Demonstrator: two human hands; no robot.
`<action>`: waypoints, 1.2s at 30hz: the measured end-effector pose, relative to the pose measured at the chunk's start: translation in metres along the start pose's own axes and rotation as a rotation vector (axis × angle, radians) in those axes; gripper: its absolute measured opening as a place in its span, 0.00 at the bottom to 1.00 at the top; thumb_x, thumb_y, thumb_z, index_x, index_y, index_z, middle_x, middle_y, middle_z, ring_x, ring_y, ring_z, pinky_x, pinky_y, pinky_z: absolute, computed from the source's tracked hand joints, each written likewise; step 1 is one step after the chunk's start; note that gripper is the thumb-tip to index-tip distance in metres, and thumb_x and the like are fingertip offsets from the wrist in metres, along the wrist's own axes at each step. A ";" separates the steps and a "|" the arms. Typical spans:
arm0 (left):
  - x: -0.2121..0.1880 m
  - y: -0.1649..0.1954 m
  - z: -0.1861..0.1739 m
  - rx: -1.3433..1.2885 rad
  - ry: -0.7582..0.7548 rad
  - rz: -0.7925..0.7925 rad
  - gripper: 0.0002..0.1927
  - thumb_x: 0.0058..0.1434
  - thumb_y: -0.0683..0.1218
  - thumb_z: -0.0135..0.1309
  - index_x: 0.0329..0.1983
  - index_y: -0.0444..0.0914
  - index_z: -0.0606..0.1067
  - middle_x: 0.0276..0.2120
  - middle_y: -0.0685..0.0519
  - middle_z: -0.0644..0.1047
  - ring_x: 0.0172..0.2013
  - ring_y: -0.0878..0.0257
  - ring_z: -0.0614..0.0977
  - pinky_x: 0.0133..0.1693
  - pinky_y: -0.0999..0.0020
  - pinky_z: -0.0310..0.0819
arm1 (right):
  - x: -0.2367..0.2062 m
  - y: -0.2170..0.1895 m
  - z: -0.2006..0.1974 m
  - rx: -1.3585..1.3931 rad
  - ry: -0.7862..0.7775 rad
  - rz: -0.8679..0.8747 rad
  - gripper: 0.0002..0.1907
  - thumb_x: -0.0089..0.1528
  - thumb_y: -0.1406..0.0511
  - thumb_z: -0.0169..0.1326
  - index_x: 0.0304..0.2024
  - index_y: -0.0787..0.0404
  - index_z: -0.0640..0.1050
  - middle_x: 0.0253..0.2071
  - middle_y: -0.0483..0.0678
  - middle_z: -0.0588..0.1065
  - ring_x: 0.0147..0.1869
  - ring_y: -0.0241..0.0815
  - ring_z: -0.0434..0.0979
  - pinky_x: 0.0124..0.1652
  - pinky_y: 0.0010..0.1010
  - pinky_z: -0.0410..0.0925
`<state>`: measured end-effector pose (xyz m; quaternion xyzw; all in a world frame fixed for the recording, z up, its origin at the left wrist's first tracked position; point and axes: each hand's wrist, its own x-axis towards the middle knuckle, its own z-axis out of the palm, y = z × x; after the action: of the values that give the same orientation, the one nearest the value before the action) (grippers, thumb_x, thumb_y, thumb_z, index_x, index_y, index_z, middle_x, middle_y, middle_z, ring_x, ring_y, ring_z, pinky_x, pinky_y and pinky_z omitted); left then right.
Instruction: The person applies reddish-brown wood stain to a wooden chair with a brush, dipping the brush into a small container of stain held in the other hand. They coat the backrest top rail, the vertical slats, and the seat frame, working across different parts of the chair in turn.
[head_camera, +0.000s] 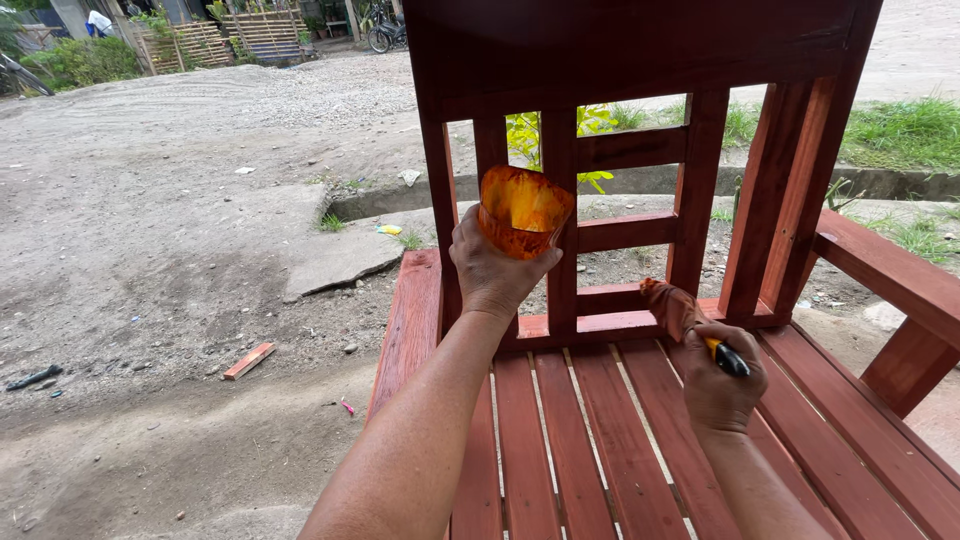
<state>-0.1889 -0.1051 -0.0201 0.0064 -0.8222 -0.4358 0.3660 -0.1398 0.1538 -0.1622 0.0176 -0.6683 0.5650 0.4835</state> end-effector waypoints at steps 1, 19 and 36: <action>0.003 -0.002 -0.002 0.004 0.048 0.039 0.60 0.31 0.59 0.78 0.66 0.39 0.59 0.59 0.43 0.66 0.62 0.47 0.67 0.63 0.50 0.65 | -0.002 -0.001 0.002 -0.069 0.038 -0.060 0.05 0.65 0.71 0.64 0.39 0.58 0.80 0.43 0.44 0.75 0.48 0.36 0.75 0.49 0.26 0.70; 0.003 0.001 -0.016 0.088 0.172 0.043 0.57 0.35 0.61 0.77 0.65 0.38 0.61 0.58 0.44 0.69 0.62 0.47 0.68 0.64 0.47 0.59 | 0.033 -0.075 0.051 -0.243 -1.047 -0.430 0.08 0.54 0.74 0.58 0.33 0.58 0.80 0.44 0.42 0.82 0.45 0.49 0.83 0.41 0.38 0.74; 0.001 0.005 -0.018 0.012 0.225 0.094 0.53 0.35 0.58 0.76 0.63 0.38 0.63 0.56 0.44 0.70 0.59 0.45 0.68 0.62 0.47 0.61 | 0.104 -0.142 0.059 -0.081 -0.625 -0.803 0.12 0.55 0.77 0.59 0.38 0.57 0.81 0.55 0.52 0.78 0.60 0.52 0.80 0.53 0.37 0.76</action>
<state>-0.1773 -0.1149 -0.0097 0.0190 -0.7781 -0.4097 0.4757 -0.1511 0.1117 0.0180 0.4224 -0.7430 0.2759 0.4398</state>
